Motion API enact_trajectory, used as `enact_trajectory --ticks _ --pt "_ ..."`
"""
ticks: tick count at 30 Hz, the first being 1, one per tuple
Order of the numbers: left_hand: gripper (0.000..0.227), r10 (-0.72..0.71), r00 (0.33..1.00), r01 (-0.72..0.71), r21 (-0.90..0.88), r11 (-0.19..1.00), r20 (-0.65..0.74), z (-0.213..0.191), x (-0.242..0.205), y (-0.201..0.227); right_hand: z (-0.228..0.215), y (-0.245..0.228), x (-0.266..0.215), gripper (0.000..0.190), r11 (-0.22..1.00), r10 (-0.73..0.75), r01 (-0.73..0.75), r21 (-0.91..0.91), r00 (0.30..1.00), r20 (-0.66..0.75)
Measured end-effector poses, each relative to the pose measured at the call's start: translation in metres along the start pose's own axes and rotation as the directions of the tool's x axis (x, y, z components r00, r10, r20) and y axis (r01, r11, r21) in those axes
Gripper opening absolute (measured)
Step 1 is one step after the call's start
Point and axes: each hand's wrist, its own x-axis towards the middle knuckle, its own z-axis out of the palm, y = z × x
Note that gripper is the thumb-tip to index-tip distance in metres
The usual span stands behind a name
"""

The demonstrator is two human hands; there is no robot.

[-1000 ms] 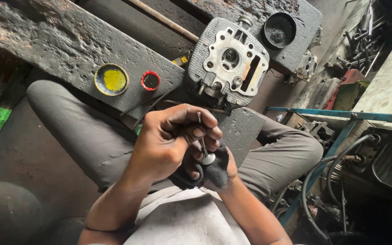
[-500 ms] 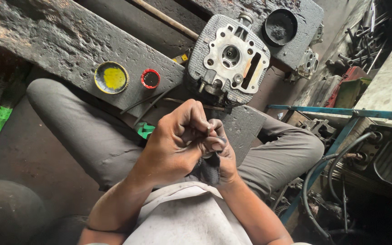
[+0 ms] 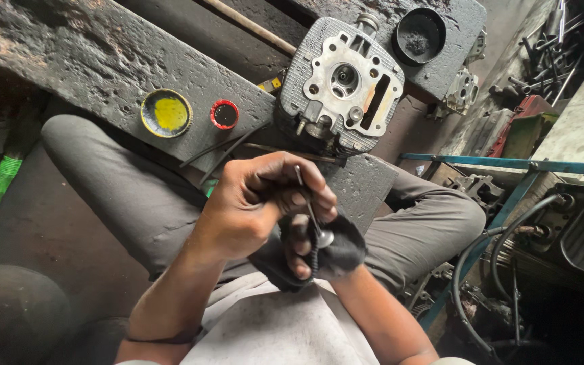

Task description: The person cleans a disassembled engine block and small metal components using a dark cloth and a brush. They wipe the engine block, clean a small cylindrical part, and apply lubricant from a yellow container using the brush before wiping the parts again.

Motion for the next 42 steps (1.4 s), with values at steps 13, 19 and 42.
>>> enact_trajectory --ticks 13,19,42 --pt "0.018 0.583 0.812 -0.127 0.969 0.21 -0.02 -0.071 -0.009 -0.046 -0.032 -0.035 -0.028 0.047 0.873 -0.338 0.222 -0.434 0.918 -0.21" --pt "0.021 0.535 0.845 -0.101 0.985 0.137 0.013 -0.081 -0.015 -0.059 -0.042 -0.044 -0.04 0.033 0.776 -0.412 0.242 -0.582 0.893 -0.179" --pt "0.039 0.564 0.744 -0.549 0.808 0.213 0.357 0.015 0.039 -0.073 0.062 -0.076 -0.029 0.036 0.664 -0.693 0.326 -0.673 0.605 -0.391"
